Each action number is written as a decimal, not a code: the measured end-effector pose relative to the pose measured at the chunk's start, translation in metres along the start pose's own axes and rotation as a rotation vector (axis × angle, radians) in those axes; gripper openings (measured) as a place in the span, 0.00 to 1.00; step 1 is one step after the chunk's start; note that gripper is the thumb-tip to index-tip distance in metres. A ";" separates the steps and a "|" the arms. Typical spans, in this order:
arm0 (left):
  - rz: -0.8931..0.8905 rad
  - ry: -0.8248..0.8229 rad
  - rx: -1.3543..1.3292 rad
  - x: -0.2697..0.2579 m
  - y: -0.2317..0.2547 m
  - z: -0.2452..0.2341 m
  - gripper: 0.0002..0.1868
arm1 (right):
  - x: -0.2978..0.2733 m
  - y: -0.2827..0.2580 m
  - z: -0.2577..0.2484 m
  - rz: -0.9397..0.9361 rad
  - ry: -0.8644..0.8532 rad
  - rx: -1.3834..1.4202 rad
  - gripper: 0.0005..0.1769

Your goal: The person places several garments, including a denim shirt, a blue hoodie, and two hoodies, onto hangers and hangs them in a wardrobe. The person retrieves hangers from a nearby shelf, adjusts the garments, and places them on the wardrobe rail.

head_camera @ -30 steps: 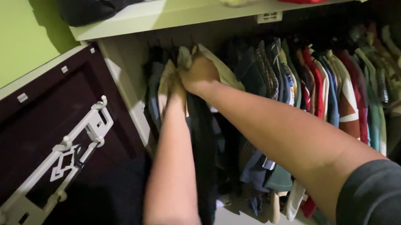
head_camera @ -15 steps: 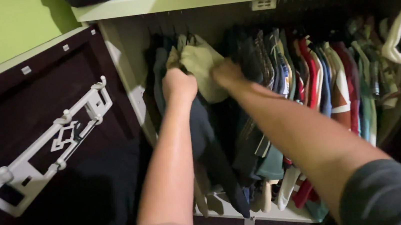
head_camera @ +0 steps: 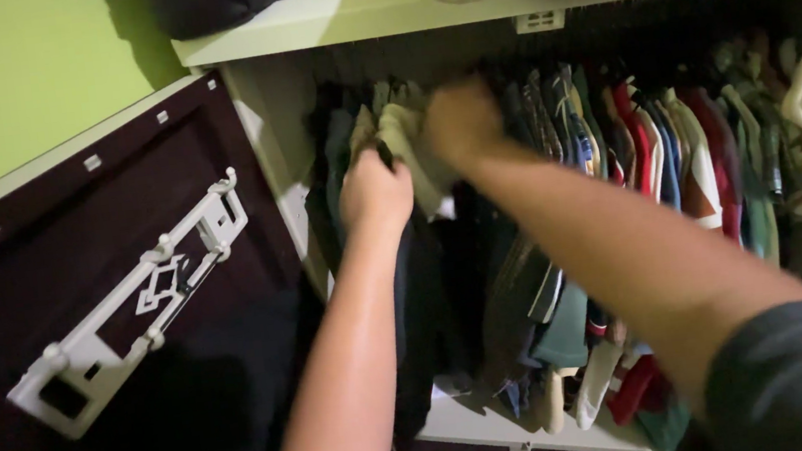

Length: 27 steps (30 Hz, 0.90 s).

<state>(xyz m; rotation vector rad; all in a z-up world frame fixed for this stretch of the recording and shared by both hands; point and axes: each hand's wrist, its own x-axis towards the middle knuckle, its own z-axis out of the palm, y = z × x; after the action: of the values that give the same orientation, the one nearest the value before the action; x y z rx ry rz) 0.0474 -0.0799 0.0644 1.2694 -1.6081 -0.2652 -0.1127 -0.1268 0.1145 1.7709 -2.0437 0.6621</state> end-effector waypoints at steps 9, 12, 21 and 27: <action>-0.008 -0.116 0.283 0.076 0.024 0.025 0.26 | -0.017 0.051 -0.073 0.044 0.080 -0.370 0.19; 0.051 -0.084 0.228 0.095 0.016 0.045 0.28 | -0.017 0.032 -0.070 0.037 0.005 -0.237 0.19; 0.025 -0.148 0.262 0.095 0.029 0.033 0.25 | 0.026 -0.017 -0.024 -0.130 0.099 -0.031 0.19; 0.484 0.009 0.481 0.112 0.059 0.030 0.27 | 0.032 0.050 -0.057 -0.016 0.458 -0.197 0.32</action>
<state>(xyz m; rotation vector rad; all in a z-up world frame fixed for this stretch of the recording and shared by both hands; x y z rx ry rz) -0.0024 -0.1587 0.1545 1.1703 -1.9824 0.4515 -0.1688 -0.1160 0.1737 1.3721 -1.7145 0.7517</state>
